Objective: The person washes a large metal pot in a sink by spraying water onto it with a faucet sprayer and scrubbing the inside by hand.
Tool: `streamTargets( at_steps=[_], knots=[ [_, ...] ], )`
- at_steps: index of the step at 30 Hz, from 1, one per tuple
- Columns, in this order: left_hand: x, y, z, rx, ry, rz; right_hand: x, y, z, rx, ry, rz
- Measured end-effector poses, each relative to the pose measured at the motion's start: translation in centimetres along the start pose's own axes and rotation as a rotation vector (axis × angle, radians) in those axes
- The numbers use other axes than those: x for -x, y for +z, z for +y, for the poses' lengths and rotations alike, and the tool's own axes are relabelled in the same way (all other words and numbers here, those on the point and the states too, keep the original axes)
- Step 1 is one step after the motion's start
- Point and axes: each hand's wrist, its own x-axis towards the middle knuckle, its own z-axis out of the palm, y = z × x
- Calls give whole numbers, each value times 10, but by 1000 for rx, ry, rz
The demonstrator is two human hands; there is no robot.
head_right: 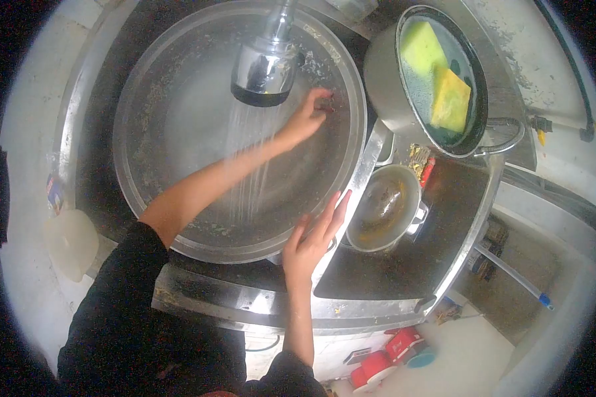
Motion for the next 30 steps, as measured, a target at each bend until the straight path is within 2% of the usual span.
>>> streamTargets(
  at_steps=[2, 4, 5, 6, 8, 10, 11, 12, 16, 18, 20, 21, 23, 24, 25, 26, 27, 28, 30],
  knots=[
    [-7, -2, 0, -60, -82, 67, 0, 0, -1, -5, -5, 0],
    [-10, -15, 35, 372, -315, 164, -1, -1, -1, -10, -11, 5],
    [-6, -11, 27, 372, -314, 164, -1, 0, -2, -12, -9, 7],
    [0, -1, 6, 225, -291, 10, -1, -1, -1, -13, -9, 9],
    [10, 6, -2, 72, -271, -147, -1, -1, -1, -15, -7, 10],
    [28, 9, 5, -128, -42, -361, 0, 0, -1, -23, 4, 11],
    [29, 9, -5, -215, 128, -200, 0, 0, -1, -26, 10, 7],
    [22, 4, -1, -218, 129, -205, -1, -1, -1, -28, 13, 5],
    [-24, -36, 73, 332, -296, 120, -1, 0, -1, -27, 11, 8],
    [-28, -29, 75, 468, -402, 207, -1, -1, -1, -23, 19, 22],
    [-19, 4, 38, -25, -225, 91, -5, -9, -10, 50, -22, 56],
    [-7, 16, 17, -118, -208, -12, -10, -16, -18, 126, -63, 86],
    [25, 23, -30, -180, -161, -362, -38, -34, -43, 18, -242, 144],
    [41, 13, -31, -190, -164, -369, -55, -35, -55, -180, -266, 75],
    [59, -1, -33, -289, 55, -430, -75, -34, -66, -379, -290, 6],
    [75, -19, -36, -387, 273, -488, -96, -29, -76, -452, -286, -63],
    [84, -44, -29, -127, 91, -542, -118, -23, -86, -526, -284, -134],
    [85, -58, -35, -53, -40, -548, -137, -21, -98, -549, -202, -196],
    [87, -85, -46, 98, -303, -521, -168, -20, -108, -731, -153, -638]
  ],
)
